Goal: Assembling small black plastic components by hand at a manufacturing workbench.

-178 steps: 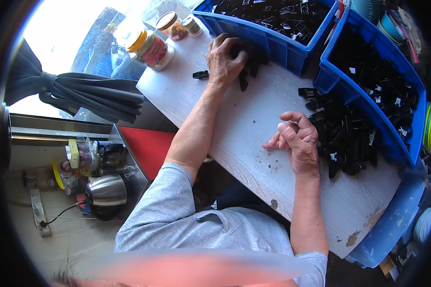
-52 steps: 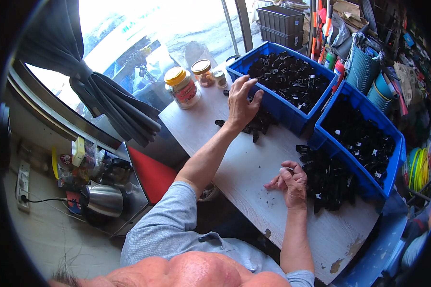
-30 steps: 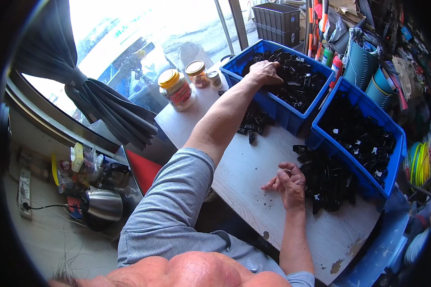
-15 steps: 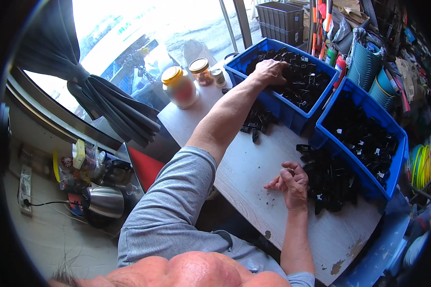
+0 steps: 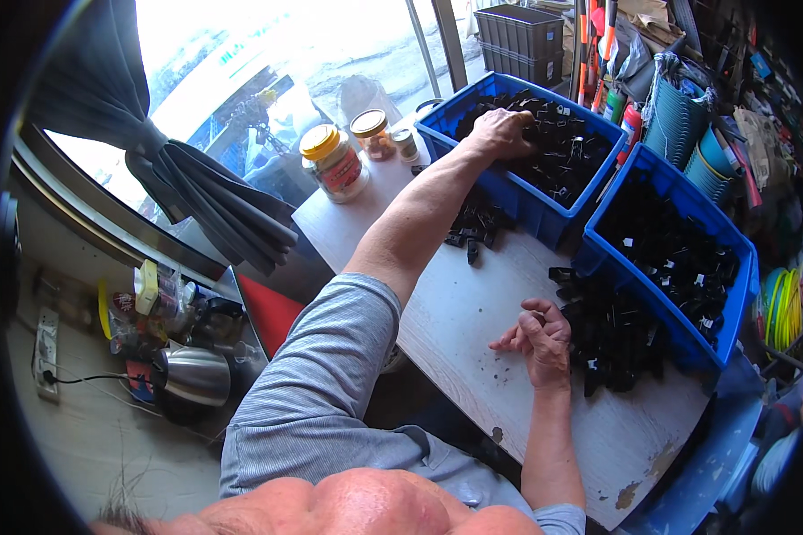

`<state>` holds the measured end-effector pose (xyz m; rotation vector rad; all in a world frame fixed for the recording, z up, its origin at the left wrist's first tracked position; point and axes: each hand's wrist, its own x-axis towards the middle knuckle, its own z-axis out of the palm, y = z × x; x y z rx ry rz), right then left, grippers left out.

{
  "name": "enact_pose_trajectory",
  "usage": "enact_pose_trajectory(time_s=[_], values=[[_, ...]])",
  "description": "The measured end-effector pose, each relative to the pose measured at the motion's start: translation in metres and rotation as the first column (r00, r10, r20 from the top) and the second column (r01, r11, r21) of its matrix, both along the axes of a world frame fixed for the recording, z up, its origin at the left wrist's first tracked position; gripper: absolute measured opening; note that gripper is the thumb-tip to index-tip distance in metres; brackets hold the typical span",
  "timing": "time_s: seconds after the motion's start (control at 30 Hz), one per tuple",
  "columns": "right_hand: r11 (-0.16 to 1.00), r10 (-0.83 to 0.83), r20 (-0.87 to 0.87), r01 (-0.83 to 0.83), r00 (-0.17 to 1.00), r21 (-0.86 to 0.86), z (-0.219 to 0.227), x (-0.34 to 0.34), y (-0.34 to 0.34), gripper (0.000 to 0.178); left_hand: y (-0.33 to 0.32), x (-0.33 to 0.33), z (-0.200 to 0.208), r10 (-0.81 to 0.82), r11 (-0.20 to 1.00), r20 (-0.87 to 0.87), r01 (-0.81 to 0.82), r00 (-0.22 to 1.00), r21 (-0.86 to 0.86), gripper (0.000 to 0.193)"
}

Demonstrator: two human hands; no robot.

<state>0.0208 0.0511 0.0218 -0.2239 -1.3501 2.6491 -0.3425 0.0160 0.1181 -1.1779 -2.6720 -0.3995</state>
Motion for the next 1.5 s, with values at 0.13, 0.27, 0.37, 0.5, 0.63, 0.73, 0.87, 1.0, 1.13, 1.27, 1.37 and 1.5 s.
enact_pose_trajectory(time_s=[0.13, 0.27, 0.37, 0.5, 0.63, 0.73, 0.87, 1.0, 1.13, 1.27, 1.37, 1.5], values=[[1.0, 0.005, -0.008, -0.005, 1.0, 0.0, -0.002, 0.0, 0.001, 0.024, 0.0, 0.003, 0.003, -0.001, 0.995, 0.021, -0.002, 1.0, 0.103, 0.055], [1.0, 0.015, -0.014, -0.015, 1.0, 0.0, -0.003, -0.001, 0.001, 0.024, -0.008, 0.008, 0.014, 0.015, 0.982, 0.088, -0.031, 0.996, 0.185, 0.06], [1.0, 0.022, -0.012, -0.022, 1.0, -0.011, -0.004, 0.0, 0.0, 0.025, -0.013, 0.011, 0.02, 0.011, 0.946, 0.069, -0.033, 0.998, 0.324, 0.062], [1.0, 0.015, -0.001, -0.015, 1.0, -0.012, -0.002, 0.001, 0.0, 0.026, -0.025, 0.02, 0.029, -0.014, 0.866, 0.054, -0.015, 0.998, 0.5, 0.058], [1.0, 0.019, 0.005, -0.019, 1.0, -0.015, -0.007, 0.001, 0.003, 0.028, -0.043, 0.04, 0.031, 0.044, 0.77, 0.04, -0.06, 0.998, 0.635, 0.053], [0.999, 0.011, 0.014, -0.011, 1.0, 0.037, -0.005, -0.001, 0.001, 0.029, -0.07, 0.056, 0.023, 0.056, 0.646, 0.064, -0.085, 0.996, 0.759, 0.053], [1.0, 0.013, 0.019, -0.013, 1.0, 0.009, 0.003, 0.0, -0.001, 0.024, -0.094, 0.086, -0.003, 0.112, 0.501, 0.06, -0.109, 0.992, 0.859, 0.05], [1.0, 0.009, 0.016, -0.009, 1.0, 0.015, -0.001, -0.001, 0.001, 0.024, -0.105, 0.1, -0.043, 0.099, 0.482, 0.075, -0.114, 0.992, 0.869, 0.04], [1.0, 0.014, 0.013, -0.014, 1.0, 0.015, 0.001, 0.0, 0.0, 0.025, -0.105, 0.105, -0.075, 0.217, 0.663, 0.0, -0.148, 0.976, 0.734, 0.041], [1.0, 0.024, 0.023, -0.024, 0.999, 0.004, -0.001, 0.002, 0.0, 0.027, -0.099, 0.11, -0.086, 0.319, 0.781, -0.122, -0.189, 0.94, 0.595, 0.043], [1.0, 0.018, 0.031, -0.018, 0.999, 0.025, 0.001, 0.003, -0.001, 0.029, -0.098, 0.11, -0.092, 0.339, 0.808, -0.155, -0.203, 0.928, 0.553, 0.051], [0.998, -0.016, 0.062, 0.012, 0.998, 0.057, 0.003, 0.005, -0.001, 0.029, -0.093, 0.114, -0.094, 0.285, 0.806, -0.167, -0.141, 0.944, 0.575, 0.06]])
